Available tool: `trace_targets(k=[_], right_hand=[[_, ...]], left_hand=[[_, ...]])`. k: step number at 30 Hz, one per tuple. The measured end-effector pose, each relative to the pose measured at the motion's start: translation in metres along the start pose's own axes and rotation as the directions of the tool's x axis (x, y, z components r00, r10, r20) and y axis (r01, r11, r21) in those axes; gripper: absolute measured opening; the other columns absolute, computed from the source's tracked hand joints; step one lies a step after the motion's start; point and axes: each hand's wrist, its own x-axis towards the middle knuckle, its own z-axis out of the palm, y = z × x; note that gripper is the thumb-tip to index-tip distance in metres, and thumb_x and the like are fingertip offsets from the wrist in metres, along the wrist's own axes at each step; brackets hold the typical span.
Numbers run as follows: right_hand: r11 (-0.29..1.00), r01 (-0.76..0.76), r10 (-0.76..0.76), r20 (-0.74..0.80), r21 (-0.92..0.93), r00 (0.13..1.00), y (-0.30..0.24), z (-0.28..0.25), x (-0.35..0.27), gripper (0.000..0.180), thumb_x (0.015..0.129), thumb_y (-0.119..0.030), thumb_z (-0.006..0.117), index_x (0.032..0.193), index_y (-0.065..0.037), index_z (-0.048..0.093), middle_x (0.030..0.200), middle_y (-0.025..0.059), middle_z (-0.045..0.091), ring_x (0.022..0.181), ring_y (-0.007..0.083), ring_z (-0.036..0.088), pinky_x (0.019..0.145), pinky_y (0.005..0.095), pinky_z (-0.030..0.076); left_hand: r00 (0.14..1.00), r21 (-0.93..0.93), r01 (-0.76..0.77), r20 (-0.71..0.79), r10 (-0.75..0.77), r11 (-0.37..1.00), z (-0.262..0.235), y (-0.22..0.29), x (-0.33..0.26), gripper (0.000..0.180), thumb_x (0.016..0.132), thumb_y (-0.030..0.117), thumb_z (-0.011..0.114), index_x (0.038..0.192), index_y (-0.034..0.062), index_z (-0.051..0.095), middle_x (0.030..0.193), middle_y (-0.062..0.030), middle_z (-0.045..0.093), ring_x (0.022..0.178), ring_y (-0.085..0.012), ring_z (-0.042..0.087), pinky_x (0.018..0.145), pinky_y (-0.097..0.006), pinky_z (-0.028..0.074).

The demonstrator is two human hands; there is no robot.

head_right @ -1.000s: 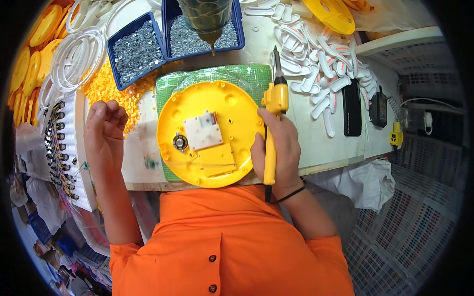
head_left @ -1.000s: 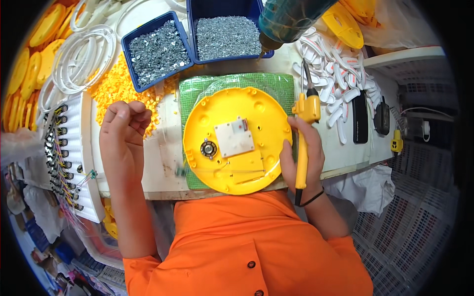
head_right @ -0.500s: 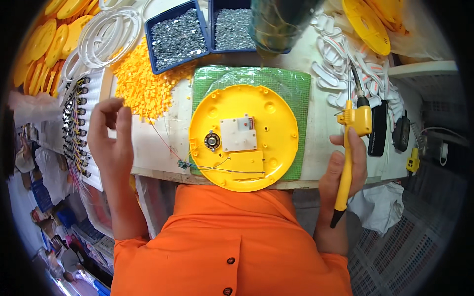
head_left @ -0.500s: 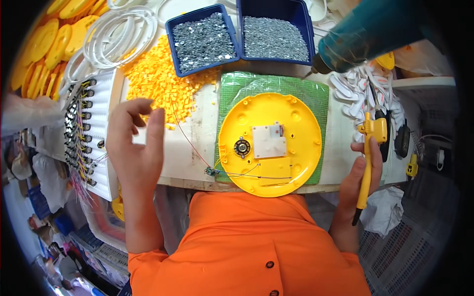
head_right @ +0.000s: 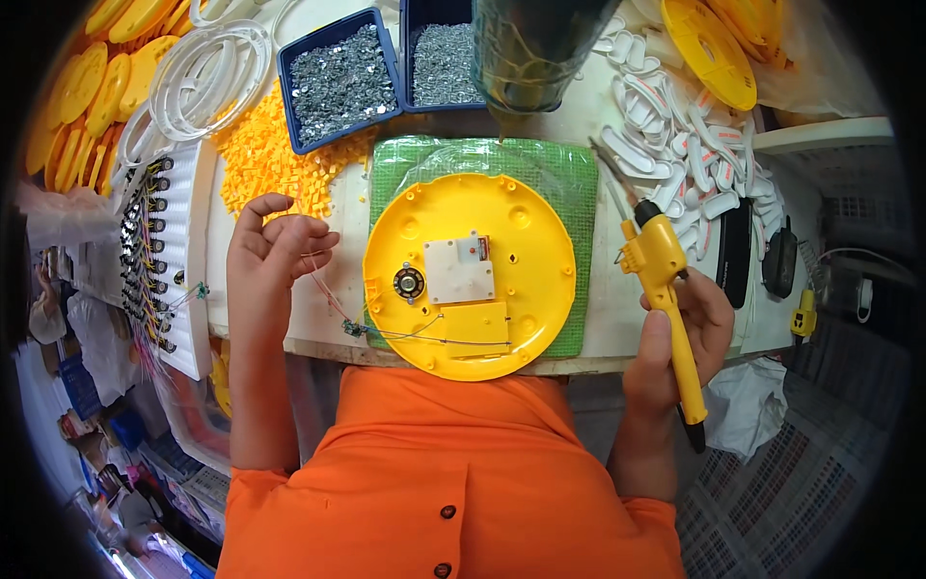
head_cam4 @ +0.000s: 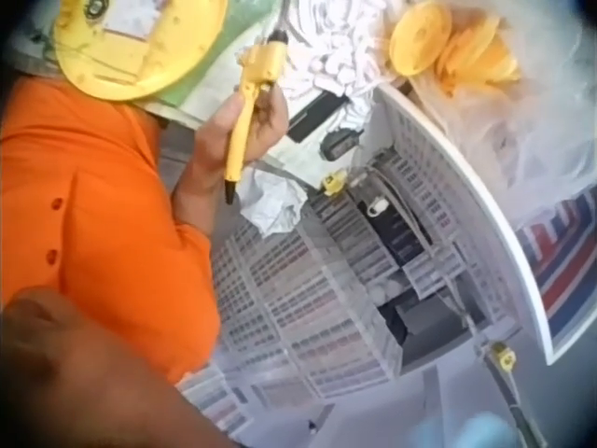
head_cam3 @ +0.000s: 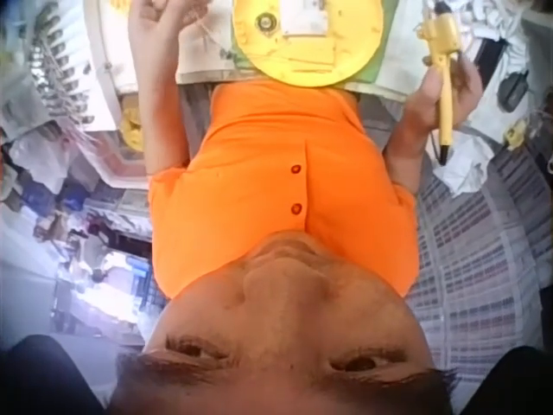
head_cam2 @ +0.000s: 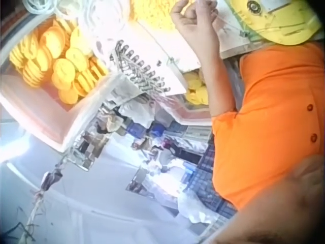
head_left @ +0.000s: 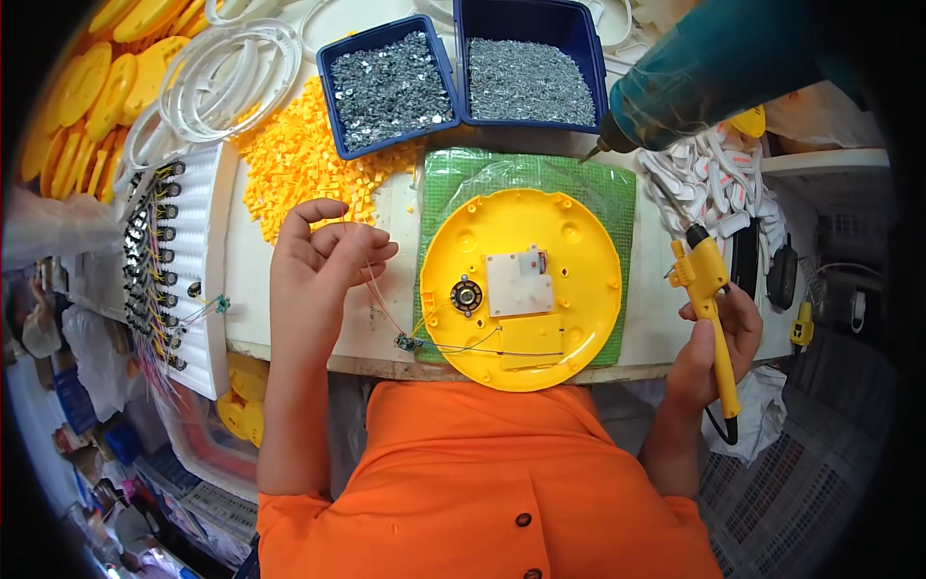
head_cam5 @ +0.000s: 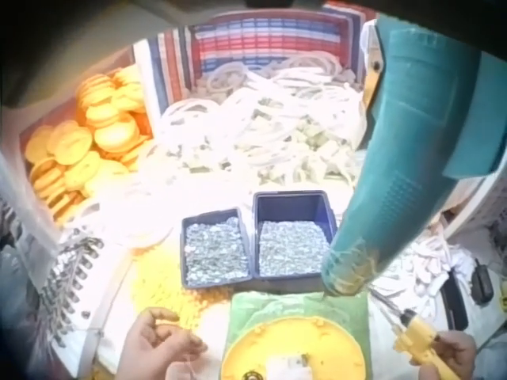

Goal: Assembling yellow toy parts by hand and using specialized tools like a power screwdriver and soldering iron.

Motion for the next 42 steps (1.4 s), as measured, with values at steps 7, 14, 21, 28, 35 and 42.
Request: trace_targets(k=[7,14,21,28,35,42], right_hand=[[0.979,-0.155,0.141,0.113,0.130,0.983,-0.004,-0.008,-0.004,0.047,0.087,-0.018,0.061,0.127,0.006,0.053,0.109,0.0157,0.064,0.085,0.0192,0.065,0.076,0.0355,0.055],[0.888,-0.332,0.286,0.183,0.319,0.941,-0.008,-0.011,-0.003,0.039,0.093,-0.025,0.063,0.119,0.003,0.057,0.106,0.0148,0.059,0.084,0.0235,0.063,0.072,0.0362,0.053],[0.935,-0.274,0.206,0.285,0.225,0.936,-0.014,-0.009,-0.003,0.020,0.091,-0.007,0.064,0.107,0.003,0.062,0.098,0.0080,0.061,0.087,0.0135,0.060,0.080,0.0276,0.050],[0.939,-0.265,0.195,0.298,0.218,0.935,-0.018,0.000,-0.005,0.018,0.091,-0.005,0.063,0.106,0.004,0.063,0.096,0.0068,0.060,0.084,0.0112,0.056,0.078,0.0258,0.048],[0.937,-0.264,0.191,0.297,0.229,0.936,-0.019,0.001,-0.005,0.018,0.090,-0.004,0.063,0.106,0.004,0.063,0.094,0.0065,0.060,0.081,0.0099,0.055,0.075,0.0248,0.046],[0.945,-0.261,0.192,0.309,0.200,0.932,-0.021,0.002,-0.004,0.017,0.090,-0.004,0.063,0.106,0.004,0.063,0.094,0.0066,0.060,0.080,0.0098,0.055,0.074,0.0245,0.046]], left_hand=[[0.968,-0.067,-0.004,0.250,0.021,0.998,0.022,0.013,-0.004,0.020,0.097,0.009,0.068,0.114,0.0019,0.060,0.094,-0.0092,0.072,0.079,-0.0130,0.070,0.070,-0.025,0.056],[0.832,0.429,-0.450,0.519,0.194,0.783,0.067,0.019,-0.012,0.006,0.091,0.001,0.071,0.097,0.0015,0.068,0.089,-0.0038,0.065,0.075,-0.0089,0.060,0.064,-0.024,0.045],[0.763,0.525,-0.640,0.520,0.383,0.562,0.080,0.002,-0.007,0.011,0.087,0.005,0.075,0.095,0.0005,0.070,0.087,-0.0103,0.064,0.068,-0.0219,0.063,0.060,-0.031,0.050],[0.762,0.566,-0.647,0.503,0.408,0.511,0.084,0.002,-0.009,0.011,0.087,0.008,0.076,0.093,0.0014,0.069,0.087,-0.0092,0.063,0.067,-0.0214,0.063,0.060,-0.031,0.050],[0.741,0.546,-0.672,0.494,0.455,0.500,0.083,-0.002,-0.009,0.011,0.086,0.004,0.075,0.092,0.0017,0.066,0.091,-0.0087,0.064,0.071,-0.0217,0.066,0.065,-0.031,0.053],[0.705,0.546,-0.709,0.519,0.484,0.447,0.083,-0.003,-0.007,0.012,0.084,0.003,0.075,0.090,0.0024,0.065,0.092,-0.0085,0.065,0.074,-0.0239,0.066,0.065,-0.032,0.053]])
